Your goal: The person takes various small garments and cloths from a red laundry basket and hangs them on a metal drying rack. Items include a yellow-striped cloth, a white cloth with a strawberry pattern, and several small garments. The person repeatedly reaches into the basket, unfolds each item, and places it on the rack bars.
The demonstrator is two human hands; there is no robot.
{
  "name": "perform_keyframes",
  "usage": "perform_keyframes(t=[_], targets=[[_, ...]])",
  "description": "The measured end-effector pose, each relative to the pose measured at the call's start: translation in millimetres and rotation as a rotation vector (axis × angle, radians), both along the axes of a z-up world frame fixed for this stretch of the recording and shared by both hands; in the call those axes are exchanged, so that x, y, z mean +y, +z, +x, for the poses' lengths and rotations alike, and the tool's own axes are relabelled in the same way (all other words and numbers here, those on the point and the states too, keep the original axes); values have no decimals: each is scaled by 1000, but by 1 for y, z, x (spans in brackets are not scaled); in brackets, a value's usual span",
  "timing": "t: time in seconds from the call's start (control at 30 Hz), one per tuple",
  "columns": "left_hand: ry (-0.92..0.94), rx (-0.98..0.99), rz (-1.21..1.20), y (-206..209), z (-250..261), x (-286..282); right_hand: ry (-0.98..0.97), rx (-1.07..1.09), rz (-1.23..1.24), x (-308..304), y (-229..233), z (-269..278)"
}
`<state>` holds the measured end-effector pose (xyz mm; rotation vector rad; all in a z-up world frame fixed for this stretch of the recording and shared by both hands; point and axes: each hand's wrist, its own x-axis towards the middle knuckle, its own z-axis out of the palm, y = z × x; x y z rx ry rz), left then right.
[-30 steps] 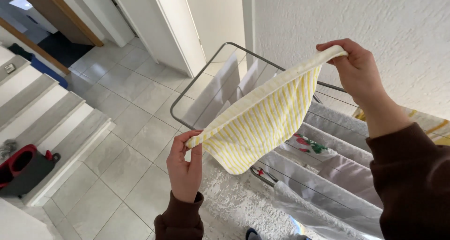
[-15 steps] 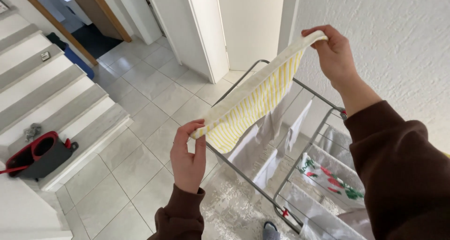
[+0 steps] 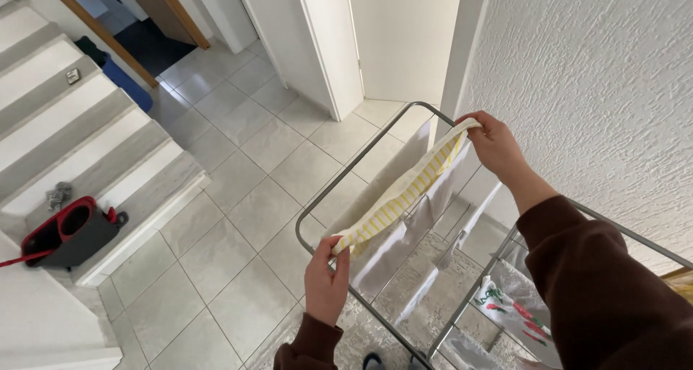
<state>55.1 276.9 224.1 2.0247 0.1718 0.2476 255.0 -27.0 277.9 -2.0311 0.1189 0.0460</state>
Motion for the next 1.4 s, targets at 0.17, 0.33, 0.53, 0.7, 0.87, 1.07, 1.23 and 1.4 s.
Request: perform_keyframes(t=[0.17, 0.33, 0.53, 0.7, 0.87, 1.07, 1.23, 1.4], targets=[[16, -65, -110, 9, 9, -13, -91, -90, 111, -4, -14, 16], [73, -162, -168, 18, 28, -15, -104, -250, 120, 3, -14, 34], [213, -341, -59, -14, 51, 2, 8, -85, 83, 28, -48, 62], [-116, 3, 525, -95, 57, 18, 197, -318, 25, 44, -116, 75], [-273, 93, 590, -162, 55, 22, 414, -146, -517, 49, -179, 77], [-344, 342, 650, -166, 63, 21, 529, -190, -989, 60, -186, 87], [-414, 455, 763, -163, 64, 23, 527, -159, -1164, 63, -189, 104], [-534, 312, 921, -157, 57, 33, 400, 86, -1081, 66, -168, 117]])
